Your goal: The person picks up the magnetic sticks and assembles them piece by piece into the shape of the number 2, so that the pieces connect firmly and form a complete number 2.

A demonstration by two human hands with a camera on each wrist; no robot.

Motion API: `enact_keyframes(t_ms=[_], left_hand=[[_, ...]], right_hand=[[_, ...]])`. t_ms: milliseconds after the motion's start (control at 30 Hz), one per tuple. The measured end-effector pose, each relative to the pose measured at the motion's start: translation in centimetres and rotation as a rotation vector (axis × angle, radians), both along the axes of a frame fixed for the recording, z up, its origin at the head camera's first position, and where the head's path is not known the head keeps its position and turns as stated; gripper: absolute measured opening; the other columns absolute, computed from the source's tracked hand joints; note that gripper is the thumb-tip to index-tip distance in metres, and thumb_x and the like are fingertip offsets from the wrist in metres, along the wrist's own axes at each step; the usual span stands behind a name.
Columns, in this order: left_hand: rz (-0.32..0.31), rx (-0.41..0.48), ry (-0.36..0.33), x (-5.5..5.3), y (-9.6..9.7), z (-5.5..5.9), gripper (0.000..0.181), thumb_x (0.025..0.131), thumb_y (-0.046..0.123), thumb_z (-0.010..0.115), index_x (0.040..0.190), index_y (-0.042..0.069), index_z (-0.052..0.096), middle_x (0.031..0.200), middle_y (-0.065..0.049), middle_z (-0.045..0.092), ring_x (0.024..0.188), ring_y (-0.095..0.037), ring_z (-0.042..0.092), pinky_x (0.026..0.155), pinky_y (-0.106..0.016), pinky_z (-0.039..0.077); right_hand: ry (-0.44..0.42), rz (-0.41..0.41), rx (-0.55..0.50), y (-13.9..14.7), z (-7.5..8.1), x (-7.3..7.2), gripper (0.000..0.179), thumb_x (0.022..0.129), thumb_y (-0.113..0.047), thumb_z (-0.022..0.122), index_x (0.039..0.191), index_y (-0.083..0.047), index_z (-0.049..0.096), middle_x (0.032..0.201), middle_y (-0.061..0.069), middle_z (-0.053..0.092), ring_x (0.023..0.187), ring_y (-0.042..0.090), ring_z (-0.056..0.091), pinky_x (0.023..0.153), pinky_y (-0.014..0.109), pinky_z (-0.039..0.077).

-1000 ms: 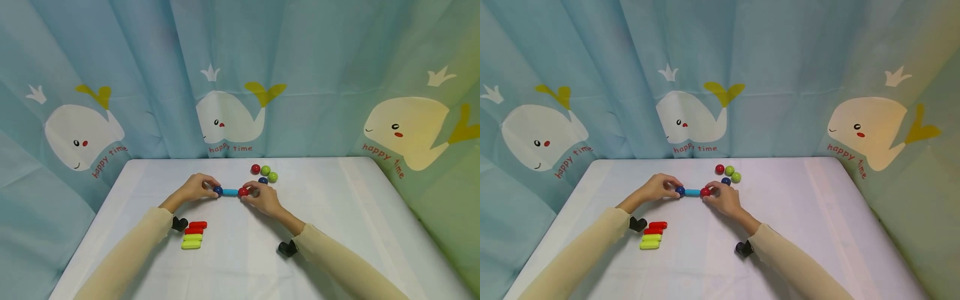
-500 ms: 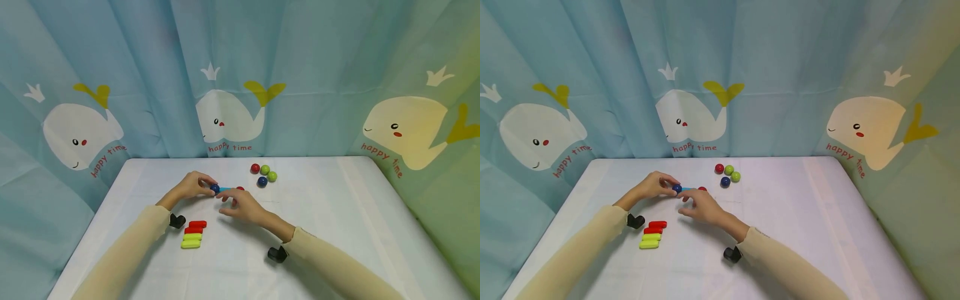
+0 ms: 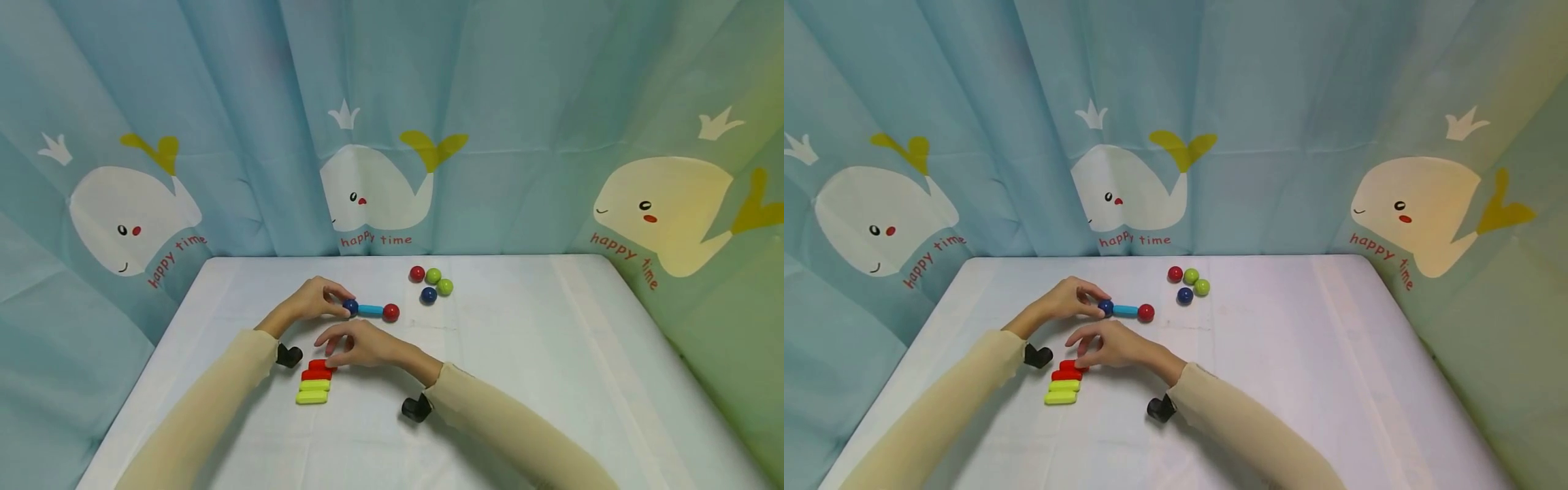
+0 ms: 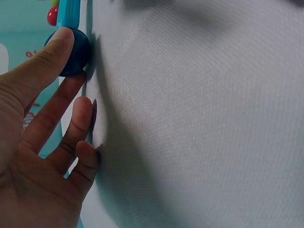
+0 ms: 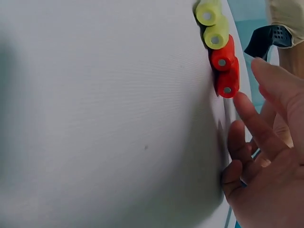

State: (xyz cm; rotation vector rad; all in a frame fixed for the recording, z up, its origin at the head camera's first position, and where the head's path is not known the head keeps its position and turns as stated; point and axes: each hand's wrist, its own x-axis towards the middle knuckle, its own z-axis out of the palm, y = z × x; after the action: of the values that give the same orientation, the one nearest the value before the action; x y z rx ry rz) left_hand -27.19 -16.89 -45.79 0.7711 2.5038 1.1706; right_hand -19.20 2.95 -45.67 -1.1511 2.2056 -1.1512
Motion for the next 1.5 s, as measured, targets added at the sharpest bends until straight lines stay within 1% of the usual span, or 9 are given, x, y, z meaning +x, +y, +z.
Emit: enact_keyframes(t_ms=[100, 233, 467, 733, 933, 1067, 1300, 1500], left_hand=[[0.001, 0.005, -0.006, 0.0, 0.0, 0.0, 0.03, 0.085, 0.014, 0.086, 0.114, 0.009, 0.079, 0.108, -0.004, 0.077, 0.093, -0.018, 0.066, 0.082, -0.032, 0.055], [0.011, 0.006, -0.011, 0.0, 0.1, 0.1, 0.03, 0.085, 0.014, 0.086, 0.114, 0.009, 0.079, 0.109, -0.004, 0.077, 0.093, -0.019, 0.065, 0.083, -0.033, 0.055], [0.023, -0.01, -0.016, 0.0, 0.1, 0.0, 0.029, 0.085, 0.014, 0.085, 0.114, 0.008, 0.079, 0.109, -0.004, 0.077, 0.094, -0.019, 0.064, 0.082, -0.031, 0.054], [0.022, -0.01, -0.003, -0.1, 0.1, -0.1, 0.03, 0.085, 0.013, 0.085, 0.114, 0.008, 0.079, 0.11, -0.004, 0.076, 0.092, -0.018, 0.063, 0.079, -0.031, 0.054], [0.03, -0.01, -0.012, -0.1, 0.2, -0.2, 0.03, 0.086, 0.014, 0.085, 0.114, 0.008, 0.079, 0.109, -0.004, 0.076, 0.094, -0.019, 0.063, 0.082, -0.031, 0.054], [0.032, -0.018, -0.007, 0.0, 0.3, -0.3, 0.03, 0.086, 0.014, 0.085, 0.114, 0.009, 0.079, 0.109, -0.003, 0.076, 0.095, -0.019, 0.063, 0.081, -0.031, 0.053], [0.03, -0.039, 0.006, 0.2, 0.6, -0.1, 0.031, 0.085, 0.016, 0.086, 0.114, 0.01, 0.079, 0.109, -0.002, 0.076, 0.097, -0.02, 0.063, 0.083, -0.034, 0.051], [0.015, -0.036, -0.011, 0.4, 0.8, 0.3, 0.031, 0.086, 0.017, 0.086, 0.115, 0.009, 0.079, 0.11, -0.002, 0.076, 0.099, -0.021, 0.064, 0.087, -0.037, 0.054]], right_hand=[[-0.043, 0.032, 0.028, -0.4, 0.1, -0.2, 0.034, 0.093, -0.012, 0.077, 0.126, -0.007, 0.07, 0.094, 0.002, 0.072, 0.069, 0.014, 0.057, 0.067, 0.02, 0.045], [-0.045, 0.038, 0.06, -0.7, 0.0, -0.3, 0.032, 0.092, -0.01, 0.077, 0.124, -0.009, 0.071, 0.09, 0.0, 0.07, 0.069, 0.013, 0.055, 0.065, 0.019, 0.043], [0.0, 0.025, 0.082, -0.6, -0.2, -0.5, 0.028, 0.092, -0.009, 0.077, 0.119, -0.009, 0.073, 0.085, -0.002, 0.067, 0.068, 0.01, 0.053, 0.066, 0.018, 0.042], [0.017, -0.008, 0.186, 0.1, 0.0, -0.5, 0.025, 0.092, -0.012, 0.078, 0.116, -0.011, 0.075, 0.076, -0.006, 0.061, 0.069, 0.005, 0.051, 0.066, 0.018, 0.041], [0.052, -0.029, 0.214, 0.6, 0.0, -0.2, 0.02, 0.091, -0.013, 0.078, 0.111, -0.01, 0.077, 0.075, -0.008, 0.059, 0.07, 0.005, 0.051, 0.066, 0.018, 0.042], [0.06, -0.062, 0.193, 1.2, 0.0, 0.2, 0.018, 0.091, -0.012, 0.078, 0.109, -0.012, 0.076, 0.076, -0.009, 0.059, 0.071, 0.004, 0.051, 0.067, 0.019, 0.043], [0.031, -0.158, 0.055, 3.3, 0.2, 1.0, 0.019, 0.092, -0.01, 0.076, 0.111, -0.01, 0.074, 0.084, -0.004, 0.063, 0.072, 0.009, 0.054, 0.069, 0.022, 0.047], [-0.018, -0.244, -0.024, 5.7, 0.1, 1.5, 0.02, 0.094, -0.01, 0.074, 0.113, -0.01, 0.073, 0.092, -0.002, 0.068, 0.08, 0.015, 0.059, 0.072, 0.024, 0.05]])
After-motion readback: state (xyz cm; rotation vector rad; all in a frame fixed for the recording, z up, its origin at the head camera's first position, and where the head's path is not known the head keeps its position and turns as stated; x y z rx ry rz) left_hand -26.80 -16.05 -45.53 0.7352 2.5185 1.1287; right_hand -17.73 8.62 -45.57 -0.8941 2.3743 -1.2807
